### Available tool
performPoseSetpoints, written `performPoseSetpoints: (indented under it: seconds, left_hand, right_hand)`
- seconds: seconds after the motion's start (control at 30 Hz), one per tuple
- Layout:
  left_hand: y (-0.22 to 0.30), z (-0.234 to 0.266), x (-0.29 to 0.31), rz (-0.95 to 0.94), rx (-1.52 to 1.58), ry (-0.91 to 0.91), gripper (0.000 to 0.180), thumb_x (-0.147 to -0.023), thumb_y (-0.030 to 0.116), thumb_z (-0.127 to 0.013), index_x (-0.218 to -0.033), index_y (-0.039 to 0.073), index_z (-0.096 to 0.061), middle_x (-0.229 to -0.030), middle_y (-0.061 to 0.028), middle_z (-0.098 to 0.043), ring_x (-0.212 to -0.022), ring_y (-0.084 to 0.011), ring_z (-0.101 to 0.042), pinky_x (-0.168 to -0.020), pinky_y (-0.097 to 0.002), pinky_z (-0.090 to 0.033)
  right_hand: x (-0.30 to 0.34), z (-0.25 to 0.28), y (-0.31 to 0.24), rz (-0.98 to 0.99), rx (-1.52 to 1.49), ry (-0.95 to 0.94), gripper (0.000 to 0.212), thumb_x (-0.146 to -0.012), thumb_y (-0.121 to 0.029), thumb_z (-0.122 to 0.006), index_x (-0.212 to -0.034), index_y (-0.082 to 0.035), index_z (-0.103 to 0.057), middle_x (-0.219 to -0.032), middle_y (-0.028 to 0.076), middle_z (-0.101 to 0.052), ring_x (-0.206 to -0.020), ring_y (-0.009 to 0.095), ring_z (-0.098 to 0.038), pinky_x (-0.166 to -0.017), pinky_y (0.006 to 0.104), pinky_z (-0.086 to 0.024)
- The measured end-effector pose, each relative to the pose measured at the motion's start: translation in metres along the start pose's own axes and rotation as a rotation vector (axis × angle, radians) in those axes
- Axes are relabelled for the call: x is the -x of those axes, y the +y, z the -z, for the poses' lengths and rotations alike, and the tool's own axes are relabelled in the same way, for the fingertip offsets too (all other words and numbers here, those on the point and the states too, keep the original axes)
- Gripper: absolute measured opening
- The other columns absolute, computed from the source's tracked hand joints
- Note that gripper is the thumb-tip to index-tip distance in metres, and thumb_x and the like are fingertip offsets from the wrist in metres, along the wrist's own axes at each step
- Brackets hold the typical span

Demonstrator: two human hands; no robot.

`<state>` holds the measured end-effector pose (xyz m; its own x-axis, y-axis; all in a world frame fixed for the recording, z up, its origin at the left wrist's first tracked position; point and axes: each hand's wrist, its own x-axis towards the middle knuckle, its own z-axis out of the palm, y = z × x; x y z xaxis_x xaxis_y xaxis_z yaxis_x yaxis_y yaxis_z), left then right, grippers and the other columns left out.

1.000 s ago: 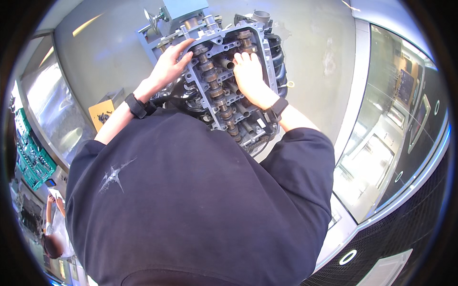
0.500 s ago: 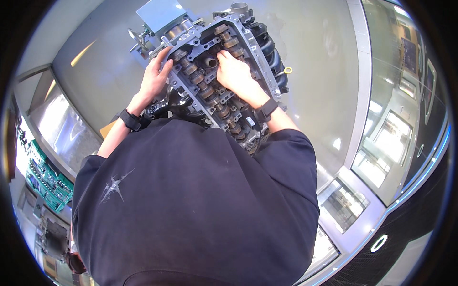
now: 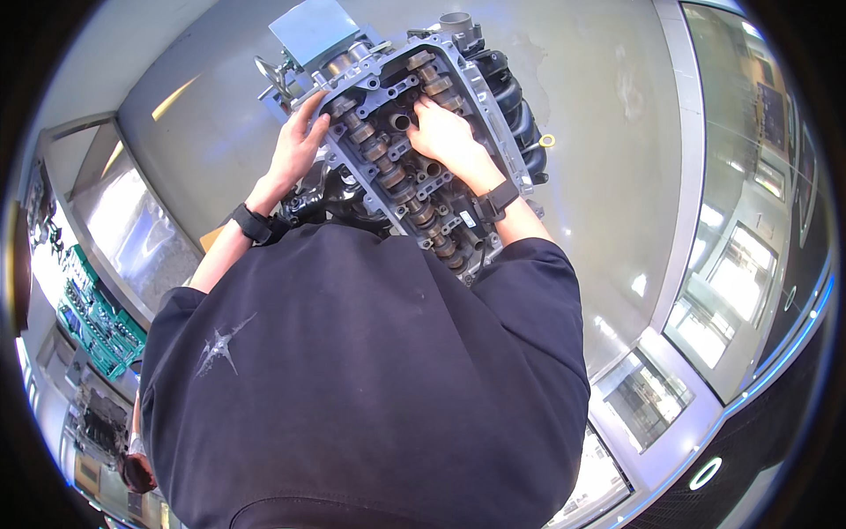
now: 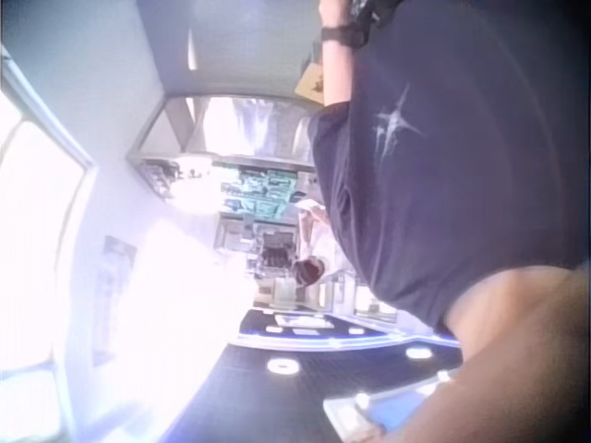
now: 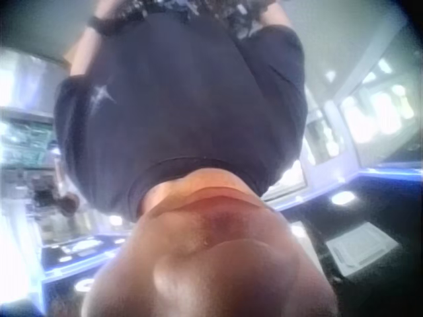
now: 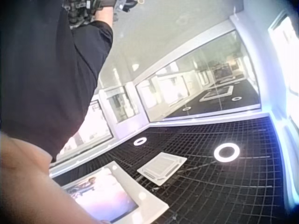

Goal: The person assembles an engine block by hand, inserting and adjusting internal components such as camshafts and bearings. The person uses a thin metal tool to manipulate parts inside the engine and continues to align and fit components throughout the clip.

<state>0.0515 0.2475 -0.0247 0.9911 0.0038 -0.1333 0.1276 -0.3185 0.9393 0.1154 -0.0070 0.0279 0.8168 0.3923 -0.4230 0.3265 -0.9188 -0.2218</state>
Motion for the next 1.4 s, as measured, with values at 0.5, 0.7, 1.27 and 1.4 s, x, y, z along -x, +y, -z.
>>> performPoseSetpoints:
  seconds: [0.5,0.7,1.27,1.4]
  left_hand:
    - [0.0,-0.001,-0.001,-0.029,0.004,0.03,0.045,-0.095,0.027,-0.055,-0.137,0.014,-0.049,-0.108,-0.0194,-0.06,-0.101,-0.0307,-0.058,-0.09,-0.0386,-0.045]
    - [0.002,0.001,-0.001,-0.011,0.004,0.015,0.045,-0.095,0.028,-0.055,-0.137,0.015,-0.049,-0.106,-0.0193,-0.061,-0.1,-0.0302,-0.058,-0.089,-0.0382,-0.046]
    - [-0.003,-0.002,-0.001,-0.023,0.025,0.036,0.045,-0.095,0.028,-0.055,-0.137,0.014,-0.049,-0.105,-0.0192,-0.062,-0.098,-0.0309,-0.058,-0.087,-0.039,-0.046]
    - [-0.002,-0.002,-0.001,-0.001,0.047,0.023,0.045,-0.095,0.028,-0.055,-0.137,0.014,-0.048,-0.102,-0.019,-0.062,-0.095,-0.0303,-0.059,-0.086,-0.0389,-0.047]
  right_hand:
    - [-0.003,-0.027,0.0,0.061,0.175,0.057,0.051,-0.086,-0.031,-0.057,-0.127,0.0,-0.055,-0.135,0.02,-0.053,-0.104,0.028,-0.066,-0.087,0.0411,-0.053]
    - [-0.004,-0.022,-0.006,0.031,0.321,-0.067,0.059,-0.089,-0.038,-0.051,-0.136,-0.001,-0.049,-0.143,0.018,-0.046,-0.11,0.025,-0.064,-0.091,0.0404,-0.05]
    - [-0.012,-0.026,0.001,0.191,0.315,0.12,0.035,-0.083,-0.032,-0.059,-0.102,-0.004,-0.064,-0.099,0.016,-0.065,-0.078,0.032,-0.069,-0.07,0.0448,-0.055]
    - [-0.013,-0.03,-0.007,0.097,0.367,0.125,0.032,-0.082,-0.032,-0.06,-0.098,-0.005,-0.065,-0.098,0.015,-0.064,-0.078,0.032,-0.069,-0.07,0.045,-0.055]
